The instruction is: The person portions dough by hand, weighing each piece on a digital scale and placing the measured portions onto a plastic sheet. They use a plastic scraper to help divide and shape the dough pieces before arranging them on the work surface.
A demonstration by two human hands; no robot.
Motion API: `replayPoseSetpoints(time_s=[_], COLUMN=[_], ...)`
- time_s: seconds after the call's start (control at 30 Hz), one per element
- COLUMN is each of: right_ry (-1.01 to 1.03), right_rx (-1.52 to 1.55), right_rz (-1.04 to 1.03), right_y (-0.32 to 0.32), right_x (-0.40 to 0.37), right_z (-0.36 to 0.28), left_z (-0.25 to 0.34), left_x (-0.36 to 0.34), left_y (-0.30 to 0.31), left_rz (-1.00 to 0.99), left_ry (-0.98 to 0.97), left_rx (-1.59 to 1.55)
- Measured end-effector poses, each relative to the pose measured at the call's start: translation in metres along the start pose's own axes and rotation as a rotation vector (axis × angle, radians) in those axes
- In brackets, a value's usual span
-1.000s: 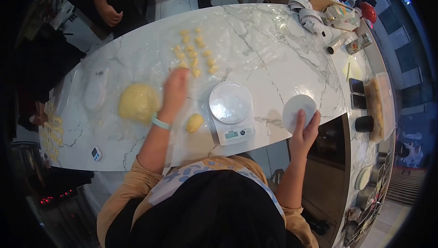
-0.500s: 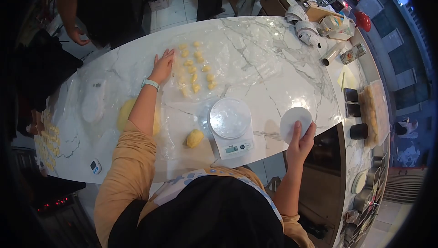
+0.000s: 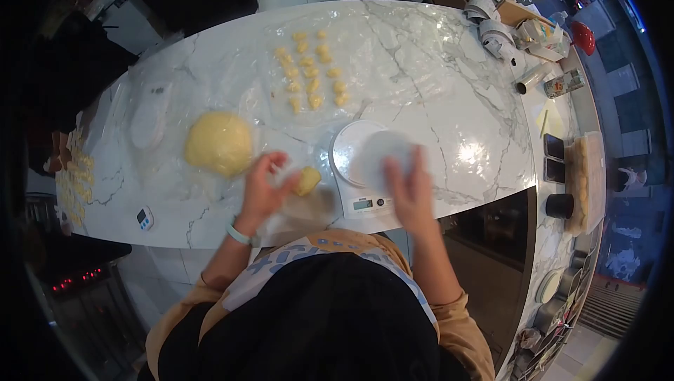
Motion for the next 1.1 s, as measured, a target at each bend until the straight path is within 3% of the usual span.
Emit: replayPoseSetpoints(time_s=[0.07, 0.1, 0.27, 0.33, 0.37, 0.47, 0.5, 0.63, 0.7, 0.77, 0.83, 0.93, 0.97, 1.03, 1.07, 1.1], right_ry=[-0.025, 0.182, 0.237, 0.447, 0.446, 0.592, 0.591, 0.354, 0.047, 0.179, 0.245, 0.272, 0.242, 0.266, 0.244, 0.221], right_rx=[-0.118, -0.158, -0.503, -0.667, -0.664, -0.597, -0.599, -0.426, -0.324, -0.155, -0.108, -0.100, -0.126, -0.130, -0.084, -0.036], right_rz=[-0.392, -0.438, -0.783, -0.908, -0.913, -0.644, -0.644, -0.551, -0.219, 0.050, 0.151, 0.258, 0.262, 0.312, 0.331, 0.346], right_y=[-0.076, -0.105, -0.186, -0.212, -0.215, -0.197, -0.192, -0.141, -0.087, -0.045, -0.021, 0.014, 0.022, 0.036, 0.042, 0.045], right_x=[-0.009, -0.010, 0.003, -0.008, -0.016, -0.047, -0.060, -0.058, -0.034, -0.021, -0.012, -0.016, -0.015, -0.017, -0.018, -0.018], right_z=[-0.022, -0.023, -0.004, 0.003, 0.008, -0.005, 0.003, 0.014, 0.022, 0.004, -0.004, -0.008, -0.007, -0.013, -0.012, -0.009], left_z=[0.006, 0.008, -0.013, -0.013, -0.013, -0.012, -0.011, 0.007, -0.004, 0.011, 0.026, 0.057, 0.056, 0.042, 0.037, 0.035], left_x=[-0.031, -0.041, -0.056, -0.058, -0.060, -0.066, -0.071, -0.073, -0.061, -0.037, -0.018, -0.002, -0.003, -0.009, -0.015, -0.021], left_y=[-0.008, -0.007, -0.012, -0.012, -0.013, -0.020, -0.026, -0.027, -0.026, -0.031, -0.070, -0.098, -0.100, -0.083, -0.080, -0.053], left_rz=[0.080, 0.157, 0.189, 0.181, 0.151, 0.081, 0.032, 0.052, 0.137, 0.093, -0.128, -0.315, -0.327, -0.217, -0.225, 0.007], left_ry=[-0.053, -0.113, -0.074, -0.062, -0.041, -0.018, -0.012, -0.021, 0.085, 0.022, 0.207, 0.159, 0.153, 0.026, 0.024, -0.073], left_rx=[0.099, 0.197, 0.150, 0.171, 0.166, 0.097, 0.031, -0.064, -0.375, -0.312, -0.868, -0.940, -0.942, -0.520, -0.517, -0.095])
Point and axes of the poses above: each hand's wrist, its own x-axis towards the middle knuckle, its own y-axis out of the back of the hand, z = x × y, the point moved 10 cm from there along x, towards the middle knuckle, and after that the axes turned 6 degrees about x, right-handed, at the moved point
